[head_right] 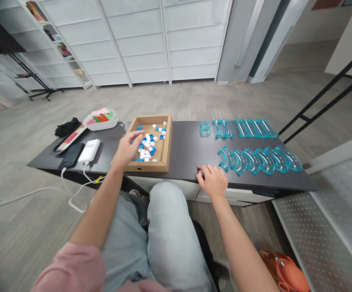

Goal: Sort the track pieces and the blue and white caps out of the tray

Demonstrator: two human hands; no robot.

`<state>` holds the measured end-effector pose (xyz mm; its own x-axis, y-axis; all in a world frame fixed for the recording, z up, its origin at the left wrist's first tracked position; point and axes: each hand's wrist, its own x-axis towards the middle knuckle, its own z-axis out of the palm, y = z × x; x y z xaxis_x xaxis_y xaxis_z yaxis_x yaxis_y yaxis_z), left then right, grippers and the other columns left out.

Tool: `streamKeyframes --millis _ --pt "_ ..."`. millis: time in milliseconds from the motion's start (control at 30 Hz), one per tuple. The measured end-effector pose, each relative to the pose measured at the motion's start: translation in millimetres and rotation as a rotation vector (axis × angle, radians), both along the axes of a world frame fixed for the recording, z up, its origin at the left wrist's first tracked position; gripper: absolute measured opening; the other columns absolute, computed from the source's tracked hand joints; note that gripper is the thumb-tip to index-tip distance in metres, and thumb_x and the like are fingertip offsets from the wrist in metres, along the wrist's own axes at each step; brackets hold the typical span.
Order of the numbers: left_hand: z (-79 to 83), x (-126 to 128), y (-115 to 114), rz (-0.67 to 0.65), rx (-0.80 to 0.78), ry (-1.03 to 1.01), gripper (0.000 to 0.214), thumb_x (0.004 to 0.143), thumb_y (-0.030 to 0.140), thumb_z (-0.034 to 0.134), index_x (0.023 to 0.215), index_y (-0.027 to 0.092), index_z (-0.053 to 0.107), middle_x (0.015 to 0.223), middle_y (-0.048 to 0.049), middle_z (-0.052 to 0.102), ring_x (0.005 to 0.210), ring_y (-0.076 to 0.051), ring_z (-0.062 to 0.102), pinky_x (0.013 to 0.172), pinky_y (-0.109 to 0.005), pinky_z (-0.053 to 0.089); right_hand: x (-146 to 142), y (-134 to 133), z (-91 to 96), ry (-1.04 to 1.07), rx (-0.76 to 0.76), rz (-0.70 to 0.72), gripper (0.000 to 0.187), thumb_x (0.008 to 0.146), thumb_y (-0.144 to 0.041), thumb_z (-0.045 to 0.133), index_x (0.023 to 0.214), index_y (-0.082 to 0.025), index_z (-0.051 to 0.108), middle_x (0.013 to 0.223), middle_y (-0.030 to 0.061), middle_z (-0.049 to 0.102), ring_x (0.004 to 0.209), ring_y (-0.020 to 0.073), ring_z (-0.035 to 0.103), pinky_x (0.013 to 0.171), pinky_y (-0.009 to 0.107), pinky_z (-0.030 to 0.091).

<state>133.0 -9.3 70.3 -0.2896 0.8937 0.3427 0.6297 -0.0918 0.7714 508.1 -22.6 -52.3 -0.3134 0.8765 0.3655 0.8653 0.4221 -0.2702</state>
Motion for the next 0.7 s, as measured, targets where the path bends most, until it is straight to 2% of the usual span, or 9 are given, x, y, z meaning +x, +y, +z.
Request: streamKeyframes --millis 100,167,233,333,467,567,633,700 --pt "-17.3 -20 -35 0.044 0.012 -0.008 0.029 0.105 0.046 0.07 0.121 0.029 0.087 0.133 -0.0093 0.089 0.132 -0.032 0.082 0.126 -0.051 0.062 1 -1 8.1 -0.017 -0.005 0.001 0.052 0.115 -0.031 0.047 0.135 -0.042 0.093 0.112 0.0199 0.087 0.107 0.0453 0.076 0.092 0.06 0.05" --pt "-20.4 -32 -42 0.09 0.029 -0.026 0.03 0.105 0.049 0.071 0.122 0.03 0.086 0.134 -0.009 0.089 0.132 -0.032 0.081 0.126 -0.051 0.062 0 -2 13.0 -0.021 -0.02 -0.009 0.054 0.115 -0.032 0.045 0.135 -0.04 0.094 0.113 0.0219 0.087 0.107 0.0464 0.075 0.092 0.061 0.05" --pt "-20.6 -48 -38 0.138 0.026 -0.078 0.034 0.106 0.049 0.071 0.127 0.027 0.085 0.136 -0.0102 0.088 0.133 -0.031 0.081 0.126 -0.049 0.062 -1 -3 17.5 -0.025 -0.043 -0.027 0.055 0.114 -0.033 0.044 0.134 -0.041 0.095 0.111 0.0228 0.086 0.108 0.0472 0.075 0.093 0.062 0.05" --pt "-25.9 -76 -19 0.161 -0.029 -0.154 0.042 0.103 0.048 0.074 0.136 0.023 0.081 0.142 -0.0134 0.084 0.135 -0.032 0.079 0.125 -0.049 0.062 -2 -5 25.4 -0.027 -0.088 -0.071 0.053 0.112 -0.037 0.046 0.131 -0.046 0.095 0.111 0.0226 0.086 0.112 0.0483 0.075 0.094 0.063 0.049" --pt "-47.0 -108 7 0.155 -0.117 -0.185 0.052 0.1 0.048 0.08 0.146 0.025 0.078 0.156 -0.016 0.075 0.145 -0.034 0.073 0.124 -0.05 0.062 -10 -5 49.8 0.028 -0.201 -0.04 0.061 0.118 -0.048 0.035 0.128 -0.05 0.094 0.109 0.0211 0.083 0.109 0.0468 0.075 0.096 0.062 0.051" --pt "-65.0 -122 23 0.136 -0.152 -0.109 0.056 0.097 0.047 0.083 0.15 0.027 0.077 0.158 -0.0152 0.071 0.154 -0.036 0.066 0.134 -0.053 0.055 -41 10 82.7 0.053 -0.195 0.083 0.059 0.121 -0.053 0.035 0.129 -0.045 0.093 0.102 0.0205 0.08 0.098 0.0432 0.072 0.096 0.06 0.05" --pt "-76.5 -127 30 0.109 -0.148 -0.096 0.061 0.097 0.045 0.083 0.155 0.026 0.075 0.162 -0.0153 0.068 0.159 -0.036 0.062 0.139 -0.054 0.051 -77 33 104.4 0.013 -0.167 0.233 0.05 0.121 -0.053 0.046 0.131 -0.035 0.092 0.102 0.0191 0.08 0.096 0.0384 0.071 0.097 0.057 0.048" --pt "-87.7 -129 32 0.062 -0.137 -0.173 0.068 0.097 0.041 0.082 0.163 0.026 0.07 0.169 -0.0157 0.063 0.16 -0.035 0.064 0.137 -0.052 0.054 -122 65 118.9 -0.061 -0.172 0.386 0.045 0.122 -0.046 0.051 0.133 -0.027 0.09 0.111 0.0174 0.082 0.102 0.0344 0.074 0.1 0.054 0.047"
